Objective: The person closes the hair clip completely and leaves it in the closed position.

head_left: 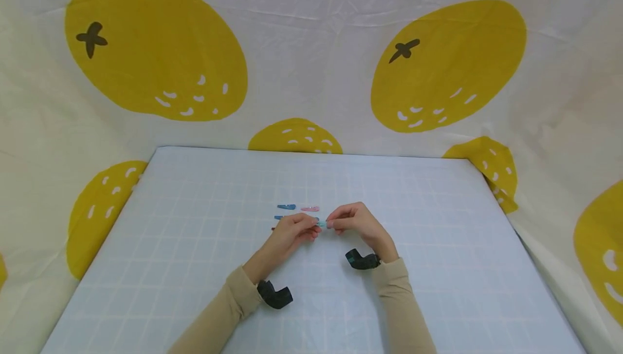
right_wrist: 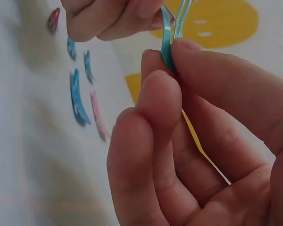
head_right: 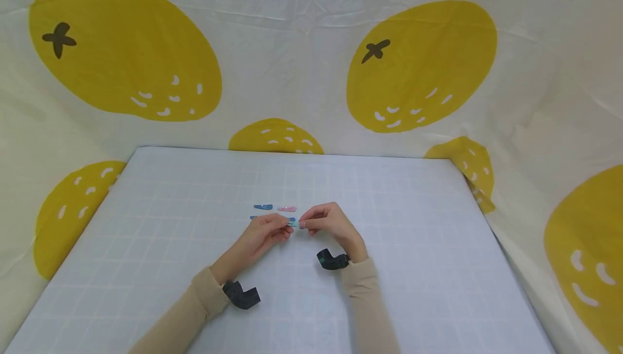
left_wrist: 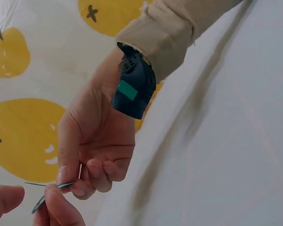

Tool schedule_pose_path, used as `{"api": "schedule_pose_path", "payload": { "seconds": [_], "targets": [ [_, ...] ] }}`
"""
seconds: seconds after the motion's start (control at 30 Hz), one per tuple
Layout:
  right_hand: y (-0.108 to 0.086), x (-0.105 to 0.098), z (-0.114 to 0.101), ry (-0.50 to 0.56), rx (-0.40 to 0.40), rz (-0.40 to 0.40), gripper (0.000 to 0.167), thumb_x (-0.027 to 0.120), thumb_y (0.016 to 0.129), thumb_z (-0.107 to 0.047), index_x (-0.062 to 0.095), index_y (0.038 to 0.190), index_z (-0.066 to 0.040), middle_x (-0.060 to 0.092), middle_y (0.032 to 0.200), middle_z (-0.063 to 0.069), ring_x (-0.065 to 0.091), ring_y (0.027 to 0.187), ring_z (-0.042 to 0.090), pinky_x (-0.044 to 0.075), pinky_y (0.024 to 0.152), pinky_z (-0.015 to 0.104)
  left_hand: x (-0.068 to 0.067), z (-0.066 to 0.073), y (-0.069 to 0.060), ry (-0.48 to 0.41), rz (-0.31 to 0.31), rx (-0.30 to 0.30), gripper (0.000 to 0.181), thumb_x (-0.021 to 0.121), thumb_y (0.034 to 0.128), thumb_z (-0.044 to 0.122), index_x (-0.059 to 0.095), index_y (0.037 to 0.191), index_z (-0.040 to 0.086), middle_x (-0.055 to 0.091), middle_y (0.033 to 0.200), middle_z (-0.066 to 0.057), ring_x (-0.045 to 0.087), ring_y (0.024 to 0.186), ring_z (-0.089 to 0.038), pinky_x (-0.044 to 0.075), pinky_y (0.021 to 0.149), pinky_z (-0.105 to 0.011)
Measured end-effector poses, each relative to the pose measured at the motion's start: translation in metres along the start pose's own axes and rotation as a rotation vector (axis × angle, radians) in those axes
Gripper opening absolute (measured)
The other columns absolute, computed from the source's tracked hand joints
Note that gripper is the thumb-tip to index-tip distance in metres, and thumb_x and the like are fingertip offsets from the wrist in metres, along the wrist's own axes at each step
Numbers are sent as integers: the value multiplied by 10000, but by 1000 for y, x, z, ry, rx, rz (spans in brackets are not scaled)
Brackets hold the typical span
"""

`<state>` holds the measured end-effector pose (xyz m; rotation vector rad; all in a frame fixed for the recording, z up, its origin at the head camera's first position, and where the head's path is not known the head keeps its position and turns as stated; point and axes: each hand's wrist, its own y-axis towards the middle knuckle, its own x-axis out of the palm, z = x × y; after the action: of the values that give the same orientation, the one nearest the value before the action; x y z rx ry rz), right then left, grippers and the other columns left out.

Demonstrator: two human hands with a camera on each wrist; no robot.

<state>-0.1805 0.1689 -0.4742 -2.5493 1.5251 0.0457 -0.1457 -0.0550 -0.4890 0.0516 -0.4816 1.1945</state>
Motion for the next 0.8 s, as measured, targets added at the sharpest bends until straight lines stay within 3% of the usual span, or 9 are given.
{"api": "schedule_pose_path", "payload": {
  "seconds": [0.27, 0.5, 0.7, 0.8],
  "targets": [
    [4, 6, 9, -33, 64, -82, 113, 723, 873, -44, 739, 925, 56, 710, 768, 95, 621, 605, 178, 541, 627, 290, -6, -14, -7, 350, 108, 24, 202, 733, 905, 233, 680, 943, 42, 708, 812, -89, 626, 710, -178, 513, 704, -266],
    [6, 11, 11, -87, 75, -158, 114, 722, 856, -35, 734, 889, 74, 707, 739, 115, 639, 584, 168, 546, 593, 275, -7, -24, -12, 415, 173, 66, 190, 774, 867, 191, 657, 864, 42, 650, 642, -66, 596, 557, -177, 490, 578, -267],
    [8, 14, 16, -99, 99, -204, 105, 727, 846, -20, 732, 878, 80, 696, 714, 78, 613, 551, 132, 527, 568, 249, -6, -33, -16, 450, 158, 158, 167, 748, 884, 126, 627, 850, 17, 639, 600, -82, 596, 490, -192, 484, 507, -254],
    [8, 15, 18, -96, 99, -199, 106, 738, 833, -11, 730, 875, 86, 689, 707, 58, 579, 529, 111, 505, 549, 232, -5, -35, -17, 461, 157, 174, 172, 741, 890, 120, 613, 848, 15, 637, 597, -86, 590, 475, -199, 485, 490, -257]
  ]
}}
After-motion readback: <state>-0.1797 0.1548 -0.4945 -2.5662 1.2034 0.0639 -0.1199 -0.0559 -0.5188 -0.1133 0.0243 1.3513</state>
